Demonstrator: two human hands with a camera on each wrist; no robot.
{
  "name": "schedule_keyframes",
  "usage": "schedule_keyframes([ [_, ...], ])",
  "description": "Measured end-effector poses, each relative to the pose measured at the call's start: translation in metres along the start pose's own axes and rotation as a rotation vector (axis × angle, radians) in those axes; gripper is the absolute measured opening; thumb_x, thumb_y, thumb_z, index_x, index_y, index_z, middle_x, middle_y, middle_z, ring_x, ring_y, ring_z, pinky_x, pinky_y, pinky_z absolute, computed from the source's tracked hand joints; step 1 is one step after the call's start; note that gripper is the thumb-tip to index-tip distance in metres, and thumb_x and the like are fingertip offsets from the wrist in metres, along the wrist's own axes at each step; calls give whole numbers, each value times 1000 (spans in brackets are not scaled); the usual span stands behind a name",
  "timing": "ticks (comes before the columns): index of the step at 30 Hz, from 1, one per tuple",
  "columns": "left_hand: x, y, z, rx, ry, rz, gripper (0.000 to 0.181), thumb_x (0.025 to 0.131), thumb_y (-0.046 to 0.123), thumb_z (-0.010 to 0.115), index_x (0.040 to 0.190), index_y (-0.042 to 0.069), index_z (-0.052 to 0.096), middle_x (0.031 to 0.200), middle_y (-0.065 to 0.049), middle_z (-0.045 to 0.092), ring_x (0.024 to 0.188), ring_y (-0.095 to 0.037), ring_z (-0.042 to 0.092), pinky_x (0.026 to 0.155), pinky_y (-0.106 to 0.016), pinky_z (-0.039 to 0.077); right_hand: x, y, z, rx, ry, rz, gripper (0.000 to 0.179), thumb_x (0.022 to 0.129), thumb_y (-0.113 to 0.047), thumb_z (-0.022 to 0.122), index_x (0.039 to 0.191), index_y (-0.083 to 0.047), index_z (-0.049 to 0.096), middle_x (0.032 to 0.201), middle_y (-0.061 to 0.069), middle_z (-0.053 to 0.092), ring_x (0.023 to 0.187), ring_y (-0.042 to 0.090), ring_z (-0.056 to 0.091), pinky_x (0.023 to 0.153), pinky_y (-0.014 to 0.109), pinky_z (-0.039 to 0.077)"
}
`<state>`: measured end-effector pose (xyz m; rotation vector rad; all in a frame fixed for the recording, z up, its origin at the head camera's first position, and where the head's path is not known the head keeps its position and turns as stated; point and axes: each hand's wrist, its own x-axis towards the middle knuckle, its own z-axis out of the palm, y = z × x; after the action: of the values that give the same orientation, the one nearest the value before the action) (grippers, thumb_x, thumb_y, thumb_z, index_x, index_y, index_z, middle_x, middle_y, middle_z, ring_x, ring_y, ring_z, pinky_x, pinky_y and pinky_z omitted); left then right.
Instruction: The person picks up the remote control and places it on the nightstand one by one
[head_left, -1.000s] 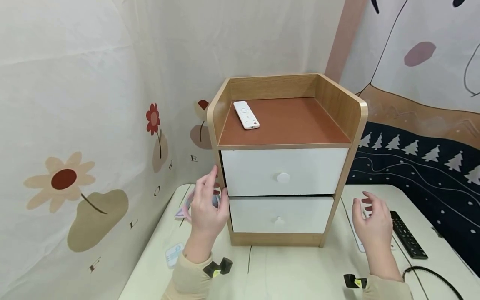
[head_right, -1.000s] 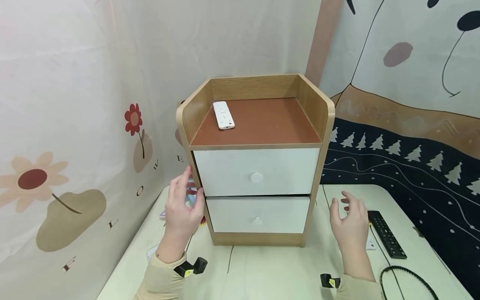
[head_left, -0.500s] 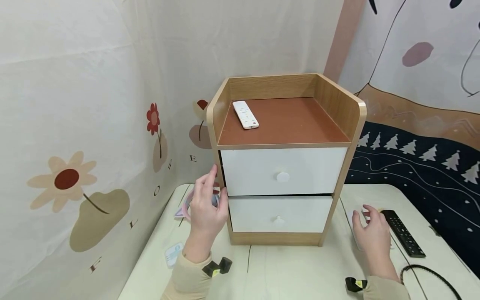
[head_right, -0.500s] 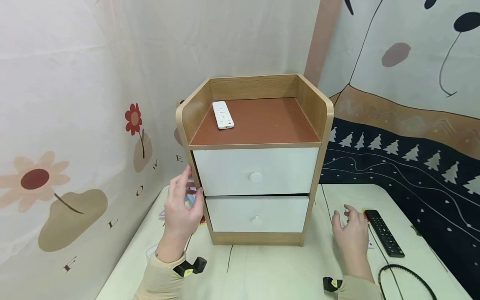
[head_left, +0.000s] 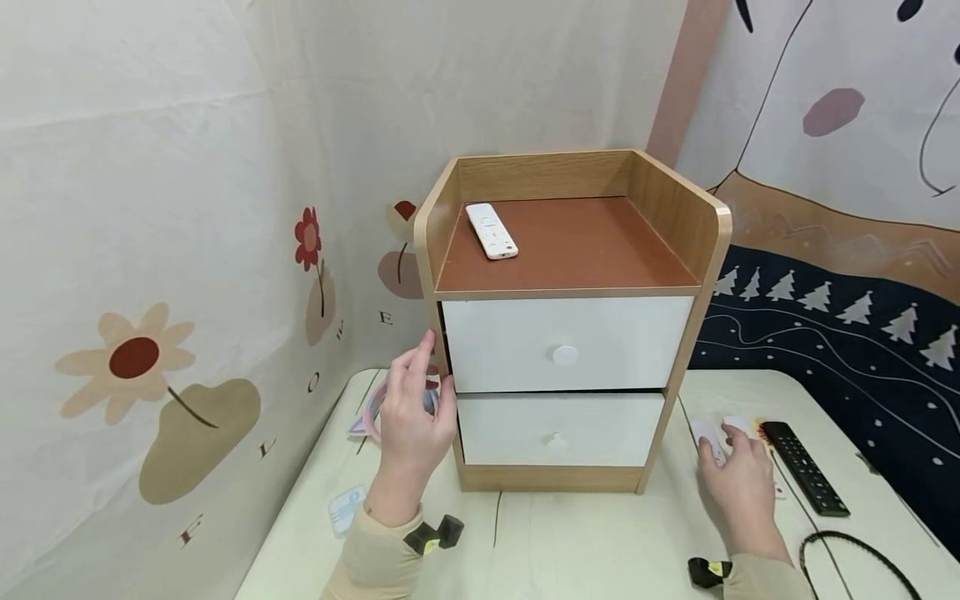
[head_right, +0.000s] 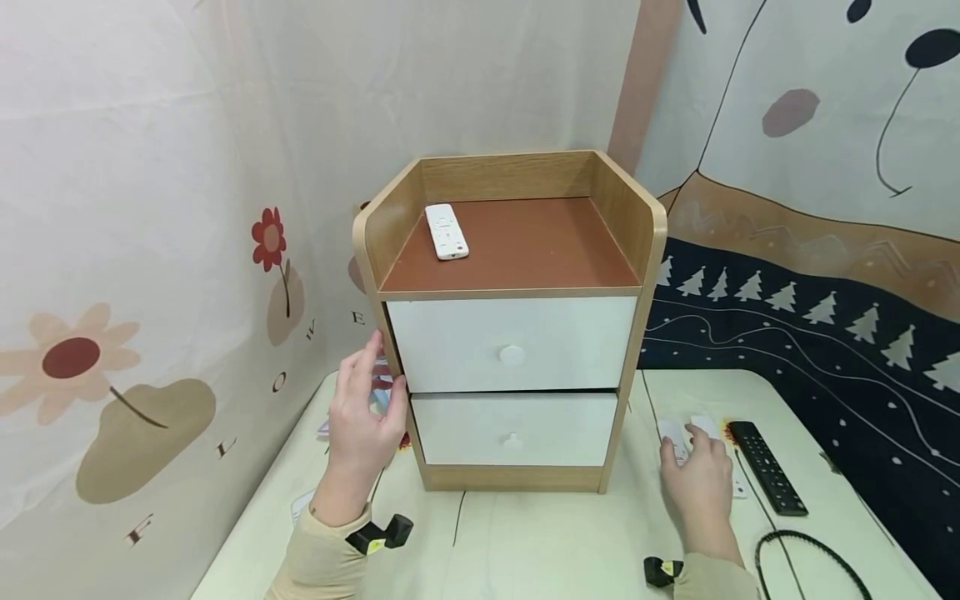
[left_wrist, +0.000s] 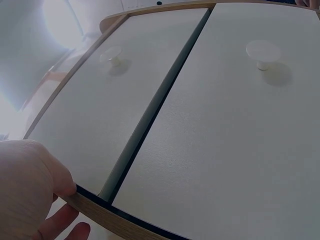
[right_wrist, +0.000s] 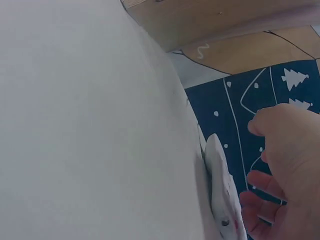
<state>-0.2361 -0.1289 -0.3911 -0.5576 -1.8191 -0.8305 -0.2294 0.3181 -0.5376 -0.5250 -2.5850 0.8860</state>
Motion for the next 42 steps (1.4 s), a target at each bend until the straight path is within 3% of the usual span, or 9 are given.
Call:
schedule_keyframes([
  [13, 1, -1, 2, -4, -14, 6, 66, 92, -10, 72, 156, -1, 56, 121, -24, 63, 93, -29, 71, 72, -41, 69, 1, 8, 1, -141, -92, 104, 77, 101, -37, 66, 156, 11, 42, 143, 49, 45, 128, 70, 51, 102, 78, 51],
  [21, 0, -2, 1, 3, -8, 9, 67, 92, -11, 72, 156, -1, 56, 121, -24, 64, 93, -28, 71, 72, -41, 69, 2, 9, 2, -188, -149, 101, 77, 95, -33, 70, 151, 13, 44, 141, 51, 43, 126, 71, 51, 102, 78, 50],
  [30, -1, -3, 0, 2, -4, 8, 67, 92, -11, 72, 156, -2, 56, 121, -24, 64, 93, -29, 71, 72, -41, 69, 3, 8, 4, -188, -138, 83, 69, 97, -29, 67, 149, 11, 48, 143, 50, 47, 127, 68, 55, 107, 77, 51],
  [42, -1, -2, 0, 1, -1, 11, 65, 93, -10, 70, 156, -2, 55, 122, -25, 63, 93, -29, 72, 71, -43, 69, 1, -1, 3, -103, -18, 57, 60, 97, -29, 67, 141, 11, 58, 130, 43, 60, 118, 61, 62, 97, 72, 54],
])
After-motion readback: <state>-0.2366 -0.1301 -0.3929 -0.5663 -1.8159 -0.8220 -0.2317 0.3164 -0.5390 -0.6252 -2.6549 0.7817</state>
